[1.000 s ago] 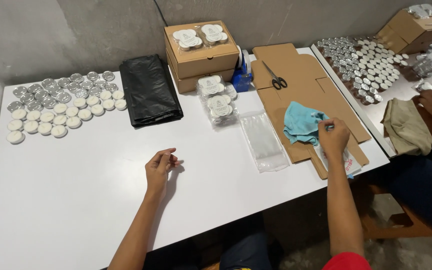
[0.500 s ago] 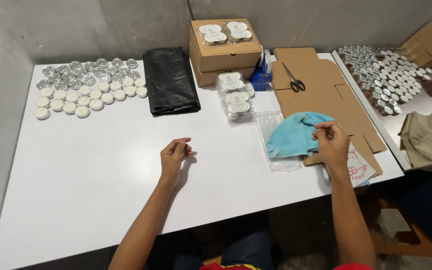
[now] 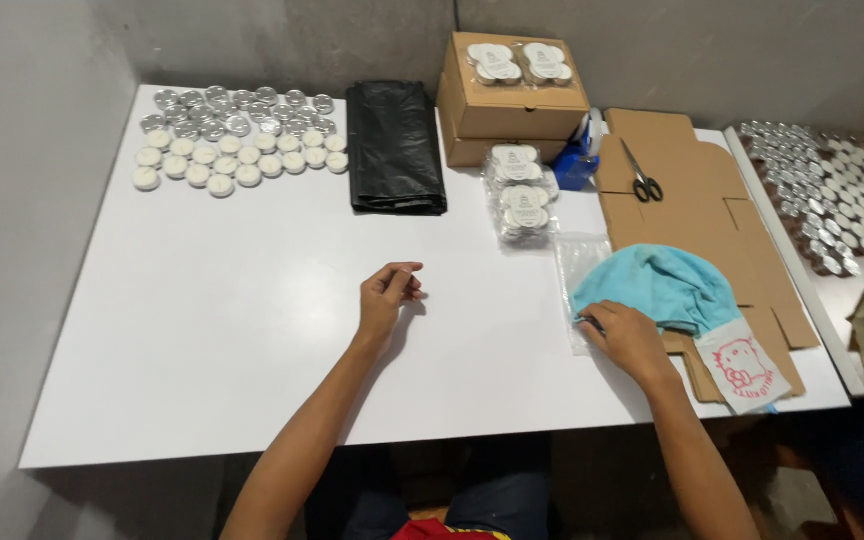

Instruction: Cleaning the bases of small white candles using a blue cloth on a production table.

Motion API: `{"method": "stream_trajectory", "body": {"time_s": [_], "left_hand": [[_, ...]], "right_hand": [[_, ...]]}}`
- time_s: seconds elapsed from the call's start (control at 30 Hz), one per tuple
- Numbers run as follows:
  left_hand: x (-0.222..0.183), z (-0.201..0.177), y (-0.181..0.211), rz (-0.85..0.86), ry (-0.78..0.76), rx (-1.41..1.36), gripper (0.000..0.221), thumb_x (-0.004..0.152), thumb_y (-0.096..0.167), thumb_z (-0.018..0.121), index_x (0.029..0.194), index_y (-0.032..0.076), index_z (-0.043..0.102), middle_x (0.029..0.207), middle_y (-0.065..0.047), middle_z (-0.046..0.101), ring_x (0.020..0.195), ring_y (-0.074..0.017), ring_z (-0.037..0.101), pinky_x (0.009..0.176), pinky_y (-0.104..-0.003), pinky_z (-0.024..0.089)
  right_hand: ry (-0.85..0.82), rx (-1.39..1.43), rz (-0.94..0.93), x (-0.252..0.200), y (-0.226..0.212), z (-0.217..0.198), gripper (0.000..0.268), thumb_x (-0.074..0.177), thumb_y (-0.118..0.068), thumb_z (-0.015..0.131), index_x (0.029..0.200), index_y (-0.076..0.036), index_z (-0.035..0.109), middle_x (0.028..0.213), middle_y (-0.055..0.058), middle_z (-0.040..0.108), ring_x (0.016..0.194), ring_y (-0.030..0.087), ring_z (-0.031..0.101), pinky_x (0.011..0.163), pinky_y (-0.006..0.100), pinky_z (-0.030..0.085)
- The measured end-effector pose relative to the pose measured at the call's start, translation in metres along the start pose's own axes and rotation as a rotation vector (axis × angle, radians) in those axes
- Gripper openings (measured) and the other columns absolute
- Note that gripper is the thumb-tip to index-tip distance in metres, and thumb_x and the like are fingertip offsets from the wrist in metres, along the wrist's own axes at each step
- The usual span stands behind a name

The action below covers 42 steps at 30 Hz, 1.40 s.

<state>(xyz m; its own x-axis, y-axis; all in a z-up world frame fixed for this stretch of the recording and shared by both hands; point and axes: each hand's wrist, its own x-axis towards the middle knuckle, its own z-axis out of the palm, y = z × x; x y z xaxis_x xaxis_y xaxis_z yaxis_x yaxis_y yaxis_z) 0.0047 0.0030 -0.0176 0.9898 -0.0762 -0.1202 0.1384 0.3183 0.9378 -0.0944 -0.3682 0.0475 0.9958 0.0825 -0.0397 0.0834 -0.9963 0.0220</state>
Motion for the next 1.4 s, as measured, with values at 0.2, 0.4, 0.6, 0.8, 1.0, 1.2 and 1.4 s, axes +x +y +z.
{"method": "stream_trajectory", "body": {"time_s": [0.2, 0.4, 0.6, 0.8, 1.0, 1.2, 1.4], "left_hand": [[-0.003, 0.0, 0.002, 0.008, -0.006, -0.005, 0.023, 0.101, 0.019, 0.057, 0.109, 0.006, 0.075, 0.075, -0.008, 0.068, 0.069, -0.0142, 0.067, 0.066, -0.025, 0.058], [0.002, -0.004, 0.0, 0.12, -0.001, 0.087, 0.022, 0.102, 0.018, 0.058, 0.106, 0.007, 0.076, 0.073, -0.008, 0.069, 0.068, -0.0148, 0.067, 0.066, -0.026, 0.057], [0.012, -0.021, 0.027, 0.438, 0.351, 0.351, 0.014, 0.095, 0.015, 0.066, 0.1, 0.01, 0.078, 0.074, -0.009, 0.072, 0.067, -0.0188, 0.068, 0.061, -0.029, 0.057], [0.056, -0.108, 0.057, 0.735, 0.776, 0.761, 0.018, 0.086, 0.007, 0.071, 0.104, 0.003, 0.072, 0.081, -0.013, 0.067, 0.069, -0.0299, 0.069, 0.06, -0.036, 0.057], [0.1, -0.176, 0.084, 0.278, 0.826, 0.899, 0.047, 0.09, 0.023, 0.077, 0.125, -0.004, 0.061, 0.111, -0.018, 0.063, 0.101, -0.0317, 0.07, 0.084, -0.042, 0.06], [0.111, -0.168, 0.112, 0.135, 0.842, 1.052, 0.05, 0.087, 0.032, 0.082, 0.12, -0.002, 0.064, 0.11, -0.013, 0.058, 0.103, -0.0305, 0.065, 0.086, -0.045, 0.057], [0.111, -0.163, 0.113, 0.179, 0.85, 1.151, 0.037, 0.092, 0.024, 0.075, 0.116, -0.003, 0.066, 0.105, -0.013, 0.057, 0.096, -0.0269, 0.066, 0.079, -0.044, 0.059]], "right_hand": [[0.293, 0.35, 0.134, 0.002, 0.01, 0.016, 0.003, 0.086, -0.02, 0.072, 0.088, -0.02, 0.069, 0.072, 0.003, 0.073, 0.077, 0.023, 0.072, 0.078, 0.033, 0.056], [0.216, 0.907, 0.072, 0.009, -0.042, -0.031, 0.007, 0.085, -0.005, 0.069, 0.084, -0.011, 0.072, 0.06, 0.006, 0.066, 0.061, 0.016, 0.063, 0.072, 0.032, 0.056], [-0.012, 1.237, -0.019, 0.047, -0.118, -0.047, 0.011, 0.094, -0.004, 0.068, 0.098, 0.001, 0.077, 0.067, 0.011, 0.068, 0.066, 0.017, 0.062, 0.07, 0.036, 0.056], [-0.087, 1.316, -0.042, 0.076, -0.157, -0.004, 0.011, 0.09, 0.0, 0.07, 0.098, 0.0, 0.077, 0.065, 0.008, 0.064, 0.065, 0.015, 0.06, 0.067, 0.031, 0.053], [-0.213, 1.265, -0.009, 0.086, -0.168, 0.003, 0.008, 0.09, -0.003, 0.068, 0.091, 0.001, 0.076, 0.067, 0.011, 0.064, 0.062, 0.017, 0.059, 0.063, 0.033, 0.053], [-0.25, 1.184, -0.056, 0.091, -0.176, -0.002, 0.009, 0.091, -0.005, 0.07, 0.089, 0.001, 0.075, 0.065, 0.013, 0.067, 0.059, 0.018, 0.061, 0.062, 0.033, 0.053], [-0.175, 1.083, -0.164, 0.1, -0.173, 0.001, 0.008, 0.088, -0.01, 0.074, 0.087, -0.005, 0.079, 0.062, 0.01, 0.07, 0.057, 0.016, 0.061, 0.059, 0.031, 0.051]]}}
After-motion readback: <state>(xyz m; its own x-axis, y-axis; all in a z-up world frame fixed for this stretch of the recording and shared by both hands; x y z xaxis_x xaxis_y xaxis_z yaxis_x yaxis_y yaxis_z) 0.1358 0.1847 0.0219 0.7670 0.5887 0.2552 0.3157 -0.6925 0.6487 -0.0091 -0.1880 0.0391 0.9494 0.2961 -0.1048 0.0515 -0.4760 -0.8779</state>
